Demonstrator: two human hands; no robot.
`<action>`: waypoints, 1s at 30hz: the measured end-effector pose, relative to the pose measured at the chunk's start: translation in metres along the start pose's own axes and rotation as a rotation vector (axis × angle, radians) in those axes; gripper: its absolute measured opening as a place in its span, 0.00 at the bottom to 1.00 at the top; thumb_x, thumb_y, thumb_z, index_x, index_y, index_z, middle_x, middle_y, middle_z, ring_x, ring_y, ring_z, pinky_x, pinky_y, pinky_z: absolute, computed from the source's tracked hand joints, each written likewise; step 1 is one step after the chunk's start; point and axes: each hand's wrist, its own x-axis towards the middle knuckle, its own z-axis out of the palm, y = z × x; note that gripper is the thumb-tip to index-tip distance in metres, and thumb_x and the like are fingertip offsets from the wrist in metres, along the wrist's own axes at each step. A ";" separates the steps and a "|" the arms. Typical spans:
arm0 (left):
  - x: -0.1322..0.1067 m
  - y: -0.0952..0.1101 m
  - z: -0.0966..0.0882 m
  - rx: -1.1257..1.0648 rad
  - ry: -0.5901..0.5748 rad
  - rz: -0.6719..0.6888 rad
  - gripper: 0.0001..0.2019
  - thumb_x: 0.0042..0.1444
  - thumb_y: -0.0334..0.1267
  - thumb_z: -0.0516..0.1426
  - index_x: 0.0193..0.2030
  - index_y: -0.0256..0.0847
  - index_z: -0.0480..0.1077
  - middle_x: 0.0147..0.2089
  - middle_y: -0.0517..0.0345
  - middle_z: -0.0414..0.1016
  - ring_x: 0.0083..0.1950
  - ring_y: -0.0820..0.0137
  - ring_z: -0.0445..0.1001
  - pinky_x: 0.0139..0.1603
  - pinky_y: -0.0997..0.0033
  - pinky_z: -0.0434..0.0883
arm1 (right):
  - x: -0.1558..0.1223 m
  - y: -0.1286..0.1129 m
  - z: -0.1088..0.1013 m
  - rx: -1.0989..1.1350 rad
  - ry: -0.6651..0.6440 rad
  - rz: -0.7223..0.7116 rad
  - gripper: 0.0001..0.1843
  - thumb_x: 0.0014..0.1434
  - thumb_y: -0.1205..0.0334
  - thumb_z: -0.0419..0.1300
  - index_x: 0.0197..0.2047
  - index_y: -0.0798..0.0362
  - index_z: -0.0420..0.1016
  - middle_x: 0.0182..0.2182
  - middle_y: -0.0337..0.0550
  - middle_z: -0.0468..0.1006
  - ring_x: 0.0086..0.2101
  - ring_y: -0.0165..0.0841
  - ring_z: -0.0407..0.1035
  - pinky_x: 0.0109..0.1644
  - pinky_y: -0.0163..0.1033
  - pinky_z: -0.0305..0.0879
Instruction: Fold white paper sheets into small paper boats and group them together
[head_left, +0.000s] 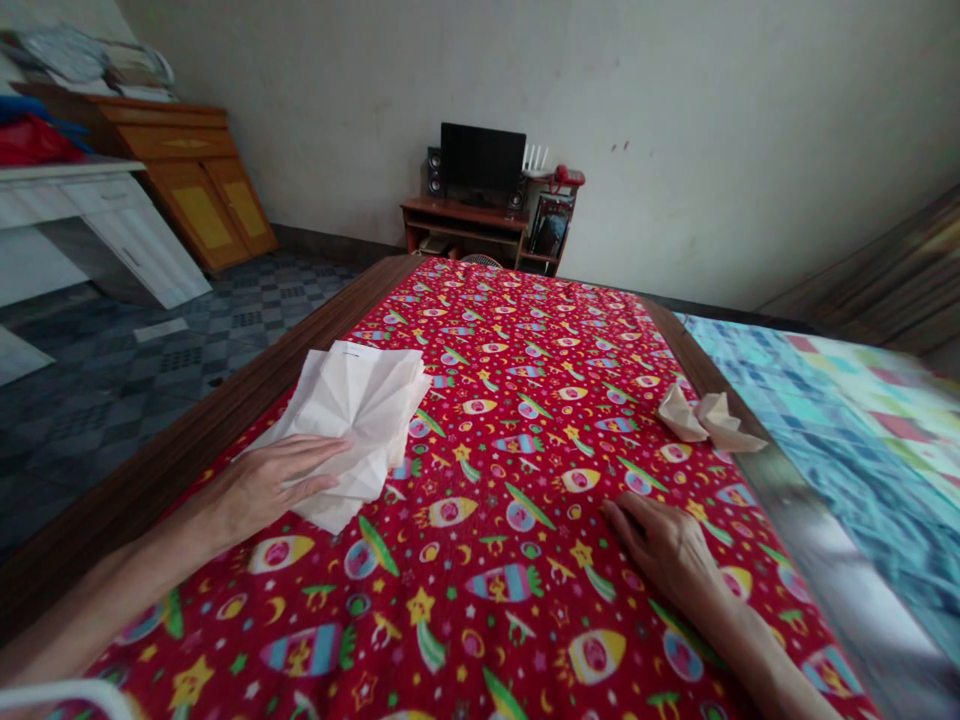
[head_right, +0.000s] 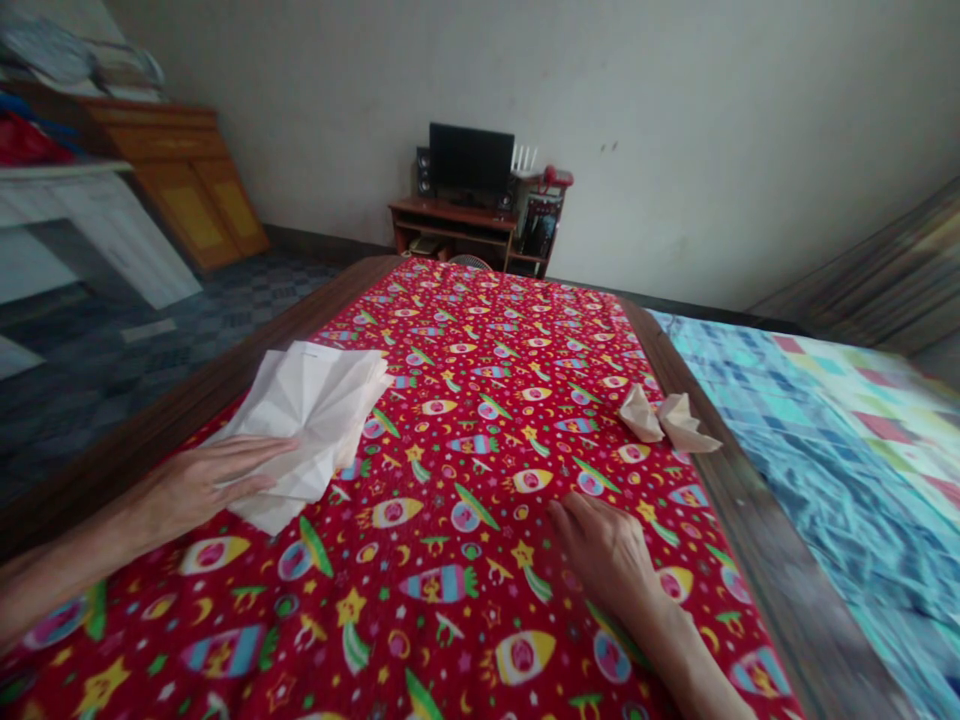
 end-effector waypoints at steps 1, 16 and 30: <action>0.001 0.002 0.000 0.006 0.015 0.000 0.14 0.63 0.41 0.53 0.52 0.40 0.70 0.52 0.59 0.76 0.51 0.71 0.75 0.54 0.68 0.72 | 0.000 0.000 0.000 0.002 0.001 -0.001 0.22 0.66 0.52 0.46 0.24 0.51 0.64 0.18 0.38 0.69 0.18 0.28 0.63 0.24 0.33 0.53; 0.052 0.080 -0.021 0.153 0.269 0.237 0.16 0.59 0.30 0.55 0.53 0.47 0.69 0.51 0.61 0.76 0.50 0.67 0.75 0.54 0.66 0.70 | -0.002 0.000 0.002 -0.039 0.018 -0.013 0.20 0.66 0.55 0.47 0.26 0.51 0.67 0.20 0.39 0.70 0.20 0.28 0.64 0.25 0.33 0.55; 0.099 0.176 0.074 0.014 0.001 0.489 0.08 0.65 0.34 0.49 0.40 0.37 0.69 0.33 0.57 0.74 0.35 0.68 0.74 0.33 0.69 0.69 | 0.001 -0.034 0.015 0.158 0.155 -0.252 0.20 0.61 0.67 0.52 0.57 0.50 0.67 0.58 0.56 0.65 0.55 0.44 0.64 0.52 0.52 0.69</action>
